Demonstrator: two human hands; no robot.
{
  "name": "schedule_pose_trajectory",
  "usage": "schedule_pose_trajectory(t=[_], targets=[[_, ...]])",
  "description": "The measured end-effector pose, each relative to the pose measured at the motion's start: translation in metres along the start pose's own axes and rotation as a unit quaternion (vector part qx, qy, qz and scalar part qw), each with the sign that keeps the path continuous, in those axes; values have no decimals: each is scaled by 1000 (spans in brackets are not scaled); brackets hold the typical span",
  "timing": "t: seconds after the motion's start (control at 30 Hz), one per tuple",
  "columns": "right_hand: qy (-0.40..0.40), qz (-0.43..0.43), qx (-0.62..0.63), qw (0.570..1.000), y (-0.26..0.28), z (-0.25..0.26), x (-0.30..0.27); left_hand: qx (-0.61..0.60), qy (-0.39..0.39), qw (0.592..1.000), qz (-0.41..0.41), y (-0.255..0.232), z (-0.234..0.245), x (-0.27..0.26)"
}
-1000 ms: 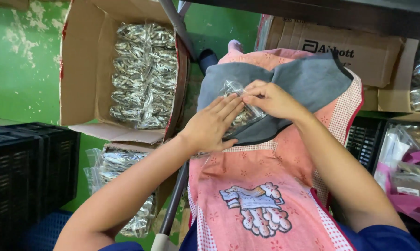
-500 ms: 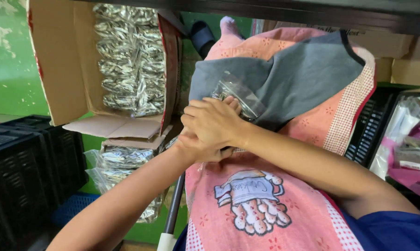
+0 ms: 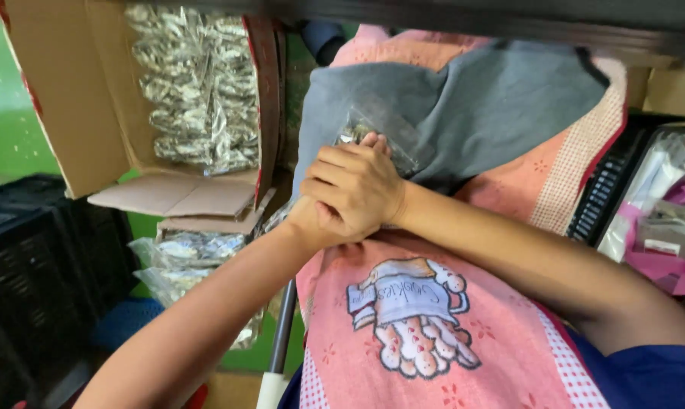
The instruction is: The person fills plastic bags with dried fish by hand and seals the bags using a heat-sealing machine.
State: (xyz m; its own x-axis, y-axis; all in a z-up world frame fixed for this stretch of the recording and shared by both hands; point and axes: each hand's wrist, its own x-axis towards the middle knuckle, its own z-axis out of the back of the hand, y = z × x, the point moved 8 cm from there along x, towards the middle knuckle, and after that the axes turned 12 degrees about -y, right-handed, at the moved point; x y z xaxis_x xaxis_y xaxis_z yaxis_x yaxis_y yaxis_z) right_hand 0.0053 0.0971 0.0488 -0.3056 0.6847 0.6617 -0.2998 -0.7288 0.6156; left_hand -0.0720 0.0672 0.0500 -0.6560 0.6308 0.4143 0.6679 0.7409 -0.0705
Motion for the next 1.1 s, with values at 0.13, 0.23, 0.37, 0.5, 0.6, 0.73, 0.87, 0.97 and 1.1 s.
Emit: schedule_pose_trajectory(t=[0.13,0.23,0.37,0.5,0.6,0.73,0.87,0.97,1.1], targets=[[-83,-226,4,970,-46,62,0,638,665,386,40,40,8,-61],[14,-400,12,916,-135,101,-100,635,700,317,76,41,20,-66],[158,-534,133,820,-123,100,-120,637,701,313,74,41,18,-70],[185,-556,70,807,-121,102,-112,639,709,288,77,42,17,-73],[204,-518,1,831,-127,94,-111,639,713,277,79,41,17,-74],[233,-480,-81,842,-134,85,-105,640,714,273,84,44,20,-74],[249,-481,-34,840,-129,83,-88,638,714,276,85,44,23,-72],[266,-476,-26,838,-132,75,-88,640,707,287,92,43,24,-72],[259,-438,-61,859,-140,71,-80,639,706,293,89,46,23,-69]])
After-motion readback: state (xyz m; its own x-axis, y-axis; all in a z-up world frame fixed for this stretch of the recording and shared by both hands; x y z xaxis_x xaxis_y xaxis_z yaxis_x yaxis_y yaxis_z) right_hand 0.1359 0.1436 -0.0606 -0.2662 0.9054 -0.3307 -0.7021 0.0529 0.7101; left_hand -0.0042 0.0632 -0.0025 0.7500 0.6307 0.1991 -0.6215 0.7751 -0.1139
